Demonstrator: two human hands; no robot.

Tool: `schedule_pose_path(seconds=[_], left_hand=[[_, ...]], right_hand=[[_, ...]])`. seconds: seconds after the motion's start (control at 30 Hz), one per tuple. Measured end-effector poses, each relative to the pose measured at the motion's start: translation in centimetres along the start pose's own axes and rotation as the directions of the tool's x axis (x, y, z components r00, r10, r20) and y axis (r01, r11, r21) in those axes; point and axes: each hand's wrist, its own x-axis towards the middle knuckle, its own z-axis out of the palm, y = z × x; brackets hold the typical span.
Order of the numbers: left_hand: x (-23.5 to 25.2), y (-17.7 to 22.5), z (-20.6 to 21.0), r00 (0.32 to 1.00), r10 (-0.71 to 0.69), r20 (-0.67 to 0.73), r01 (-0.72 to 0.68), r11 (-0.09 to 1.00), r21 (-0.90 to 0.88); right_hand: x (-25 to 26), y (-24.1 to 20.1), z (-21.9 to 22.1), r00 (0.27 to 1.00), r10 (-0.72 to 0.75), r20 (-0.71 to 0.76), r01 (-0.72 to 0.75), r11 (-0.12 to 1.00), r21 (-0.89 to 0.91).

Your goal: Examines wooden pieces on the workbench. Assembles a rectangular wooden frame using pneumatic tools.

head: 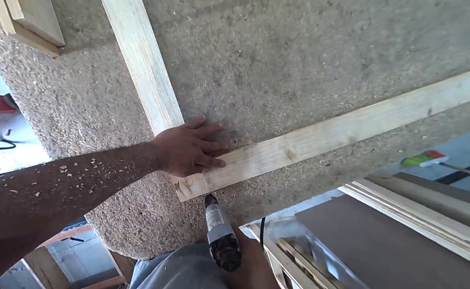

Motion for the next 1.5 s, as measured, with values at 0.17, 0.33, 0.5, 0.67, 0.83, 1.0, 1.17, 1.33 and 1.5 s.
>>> schedule_pose_path(seconds=[0.17,0.33,0.5,0.67,0.83,1.0,1.17,1.33,1.5], left_hand=[[0.0,0.0,-0.2,1.000,0.005,0.013,-0.005,1.000,0.003],[-0.1,-0.2,0.1,1.000,0.004,-0.016,-0.004,1.000,-0.023],[0.0,-0.2,0.1,1.000,0.000,0.013,0.000,1.000,-0.017],[-0.3,-0.8,0.3,0.994,0.007,-0.108,-0.016,0.997,-0.080],[-0.5,-1.2,0.6,0.977,-0.012,-0.212,-0.033,0.977,-0.209],[-0.6,-1.4,0.5,0.973,0.008,-0.229,-0.057,0.976,-0.209],[-0.5,-1.4,0.4,0.974,0.023,-0.225,-0.070,0.977,-0.201],[-0.5,-1.2,0.3,0.979,0.005,-0.205,-0.048,0.978,-0.202],[-0.6,-1.2,0.6,0.975,0.011,-0.224,-0.054,0.980,-0.190]], right_hand=[[-1.4,-0.3,-0.7,0.992,-0.104,-0.067,0.107,0.994,0.033],[0.6,-1.8,-0.7,1.000,0.011,-0.009,-0.011,1.000,-0.003],[0.8,-2.7,-0.6,0.996,0.094,0.007,-0.094,0.995,-0.034],[-0.1,-3.2,-1.4,0.992,-0.019,-0.128,0.031,0.995,0.091],[2.8,-5.0,-1.4,0.949,-0.185,-0.255,0.227,0.962,0.149],[4.1,-5.4,-1.5,0.975,-0.133,-0.180,0.162,0.975,0.153],[3.9,-6.1,-0.7,0.962,-0.149,-0.228,0.169,0.983,0.070],[3.4,-6.4,-0.4,0.968,-0.118,-0.220,0.113,0.993,-0.036],[2.8,-5.4,-0.4,0.978,-0.090,-0.186,0.088,0.996,-0.022]])
